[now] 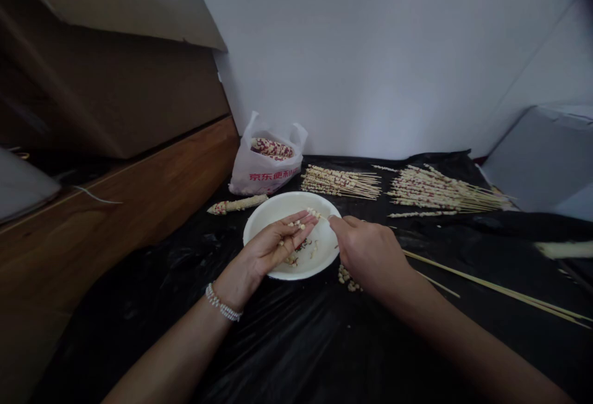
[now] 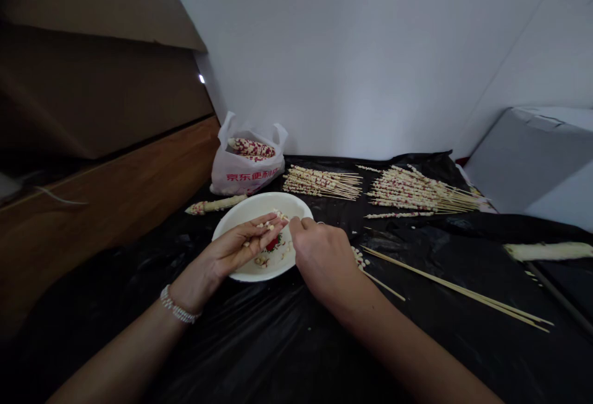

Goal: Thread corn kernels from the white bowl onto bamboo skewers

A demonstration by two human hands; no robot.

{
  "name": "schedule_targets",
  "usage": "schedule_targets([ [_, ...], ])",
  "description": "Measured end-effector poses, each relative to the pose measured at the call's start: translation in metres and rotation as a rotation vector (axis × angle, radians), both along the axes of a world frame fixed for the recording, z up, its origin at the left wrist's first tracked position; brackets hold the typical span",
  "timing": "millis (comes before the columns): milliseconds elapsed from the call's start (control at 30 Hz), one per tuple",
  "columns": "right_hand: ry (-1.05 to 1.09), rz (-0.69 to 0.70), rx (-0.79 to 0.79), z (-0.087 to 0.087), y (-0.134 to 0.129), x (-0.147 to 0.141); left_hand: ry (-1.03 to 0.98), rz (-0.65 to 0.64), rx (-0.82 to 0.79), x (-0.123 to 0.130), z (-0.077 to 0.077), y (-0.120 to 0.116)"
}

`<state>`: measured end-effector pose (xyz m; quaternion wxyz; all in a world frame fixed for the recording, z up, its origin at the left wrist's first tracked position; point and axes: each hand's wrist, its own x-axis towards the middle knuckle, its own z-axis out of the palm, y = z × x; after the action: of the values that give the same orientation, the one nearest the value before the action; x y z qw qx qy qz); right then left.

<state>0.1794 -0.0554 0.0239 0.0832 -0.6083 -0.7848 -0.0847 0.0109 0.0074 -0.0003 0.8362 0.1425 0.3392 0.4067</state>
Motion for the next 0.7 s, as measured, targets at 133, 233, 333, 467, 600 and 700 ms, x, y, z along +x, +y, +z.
schedule_targets([
  [133,0.011,-0.009,0.002,0.0,0.0,0.0,-0.009,-0.025,0.004,-0.002,-0.01,0.007],
  [233,0.017,-0.008,0.002,0.0,0.0,0.001,-0.065,-0.039,0.01,-0.004,-0.014,0.011],
  [333,0.023,0.005,0.012,0.0,0.0,0.001,-0.093,-0.033,-0.009,-0.004,-0.011,0.012],
  [467,0.022,0.011,0.019,0.0,-0.001,0.002,-0.051,-0.012,-0.017,-0.002,-0.009,0.011],
  [600,-0.001,0.006,0.019,0.002,-0.001,0.002,-0.033,0.021,0.017,-0.003,-0.015,0.012],
  [700,-0.025,-0.004,-0.005,0.005,-0.002,0.001,-0.057,0.03,0.024,-0.005,-0.019,0.013],
])
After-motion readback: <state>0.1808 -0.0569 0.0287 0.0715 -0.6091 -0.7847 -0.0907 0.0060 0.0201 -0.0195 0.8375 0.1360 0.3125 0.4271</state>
